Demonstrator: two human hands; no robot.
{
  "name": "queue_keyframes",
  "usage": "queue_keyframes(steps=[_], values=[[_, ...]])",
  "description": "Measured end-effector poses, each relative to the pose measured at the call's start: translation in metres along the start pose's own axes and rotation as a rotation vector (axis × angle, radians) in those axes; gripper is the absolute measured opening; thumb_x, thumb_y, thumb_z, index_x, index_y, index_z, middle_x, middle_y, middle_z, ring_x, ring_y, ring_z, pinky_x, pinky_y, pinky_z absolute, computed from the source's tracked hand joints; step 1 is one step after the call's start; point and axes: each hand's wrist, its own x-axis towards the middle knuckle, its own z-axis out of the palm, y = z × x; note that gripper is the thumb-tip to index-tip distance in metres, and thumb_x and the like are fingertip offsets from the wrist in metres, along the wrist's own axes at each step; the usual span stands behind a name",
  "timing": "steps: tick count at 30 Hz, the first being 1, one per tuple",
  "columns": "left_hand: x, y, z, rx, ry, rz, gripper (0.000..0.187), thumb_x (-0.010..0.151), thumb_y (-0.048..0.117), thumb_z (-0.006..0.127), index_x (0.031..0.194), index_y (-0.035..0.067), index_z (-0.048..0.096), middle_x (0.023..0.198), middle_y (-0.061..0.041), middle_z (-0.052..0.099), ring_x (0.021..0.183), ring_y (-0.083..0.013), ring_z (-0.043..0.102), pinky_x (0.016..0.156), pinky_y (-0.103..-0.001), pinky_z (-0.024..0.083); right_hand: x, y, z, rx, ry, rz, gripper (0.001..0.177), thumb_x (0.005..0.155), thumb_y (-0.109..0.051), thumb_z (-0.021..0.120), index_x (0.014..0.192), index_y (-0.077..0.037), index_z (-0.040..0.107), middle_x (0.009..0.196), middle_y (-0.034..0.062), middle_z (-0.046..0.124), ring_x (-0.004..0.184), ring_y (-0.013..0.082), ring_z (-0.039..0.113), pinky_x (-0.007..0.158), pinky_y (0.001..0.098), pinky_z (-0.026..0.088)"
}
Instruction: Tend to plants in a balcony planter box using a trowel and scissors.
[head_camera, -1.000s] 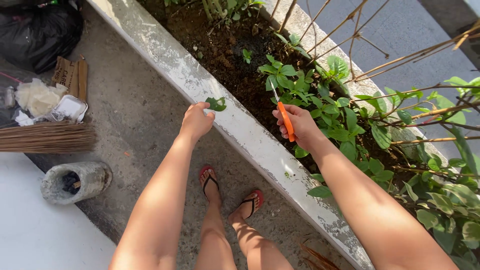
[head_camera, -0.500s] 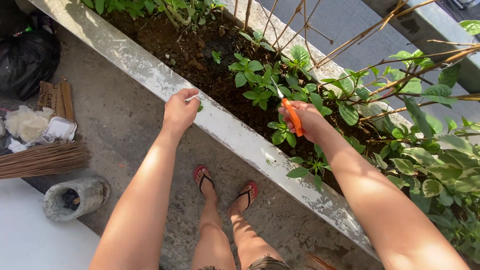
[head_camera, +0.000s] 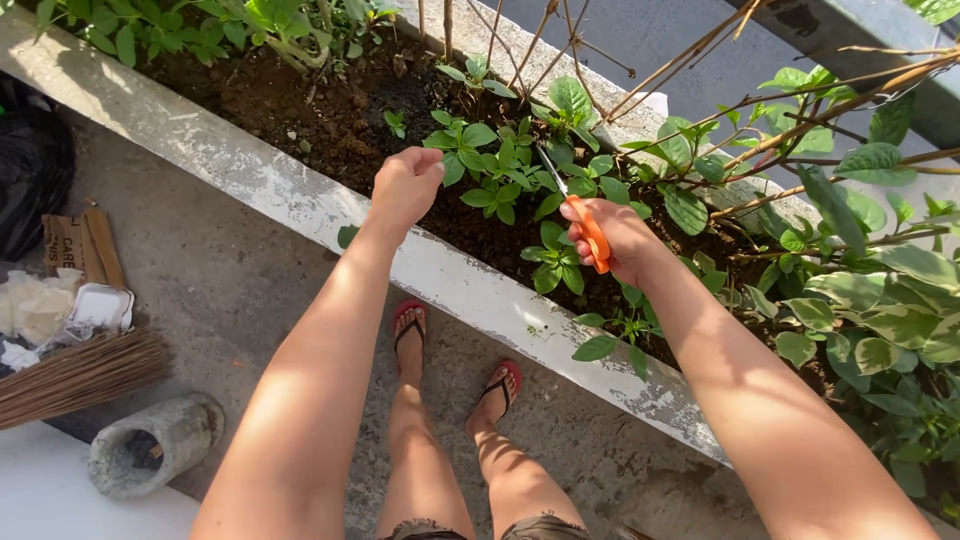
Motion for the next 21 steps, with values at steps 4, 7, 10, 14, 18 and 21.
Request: queue_keyframes(steps=[4,7,10,14,18,21], values=[[0.055,-0.011,0.039,0.005,-0.087,-0.016,0.035,0.090,0.022,0.067,0.121,0.006,0.071,0.113,-0.008,0.077,0.104,-0.0172,0.073,0.092,-0.031,0.055,0.031,-0.004,0.001,0.066,0.049,0.017,0.033,0.094,-0.029,0.071,0.118,-0.008,0.064,0.074,-0.0002,0.060,0.052,0.0071,0.055,0.044,0.0230,0.045],[0.086,-0.024,0.062,-0.023,-0.117,-0.004,0.035,0.088,0.021,0.067,0.120,0.007,0.072,0.112,-0.007,0.078,0.103,-0.0162,0.074,0.092,-0.031,0.056,0.080,0.008,-0.002,0.072,0.070,0.039,0.030,0.093,-0.028,0.070,0.115,-0.009,0.065,0.074,0.0014,0.062,0.053,0.0090,0.057,0.045,0.0252,0.048],[0.115,-0.035,0.074,-0.069,-0.191,0.077,0.033,0.091,0.024,0.067,0.119,0.006,0.072,0.110,-0.007,0.079,0.102,-0.0181,0.076,0.092,-0.032,0.058,0.130,0.013,0.002,0.170,0.046,-0.059,0.026,0.094,-0.027,0.072,0.110,-0.008,0.064,0.074,0.0037,0.061,0.054,0.0124,0.057,0.044,0.0284,0.045],[0.135,-0.036,0.072,0.051,-0.262,0.092,0.032,0.091,0.023,0.066,0.119,0.009,0.072,0.111,-0.008,0.078,0.105,-0.0209,0.073,0.094,-0.035,0.056,0.176,0.011,0.014,0.239,0.180,0.005,0.023,0.094,-0.029,0.072,0.104,-0.010,0.064,0.075,0.0040,0.058,0.055,0.0139,0.054,0.047,0.0291,0.045],[0.157,-0.017,0.073,0.147,-0.362,-0.032,0.036,0.091,0.025,0.062,0.125,0.016,0.069,0.120,-0.006,0.074,0.108,-0.0217,0.070,0.095,-0.037,0.054,0.207,0.013,0.012,0.431,0.214,-0.100,0.024,0.097,-0.028,0.072,0.099,-0.010,0.055,0.077,0.0042,0.055,0.056,0.0145,0.054,0.048,0.0296,0.044],[0.180,-0.026,0.105,0.147,-0.430,-0.052,0.039,0.091,0.024,0.058,0.129,0.018,0.066,0.124,-0.007,0.070,0.113,-0.0232,0.067,0.097,-0.039,0.052,0.212,0.022,0.000,0.559,0.294,-0.128,0.022,0.096,-0.024,0.073,0.101,-0.011,0.057,0.076,0.0040,0.055,0.055,0.0136,0.051,0.049,0.0287,0.044]])
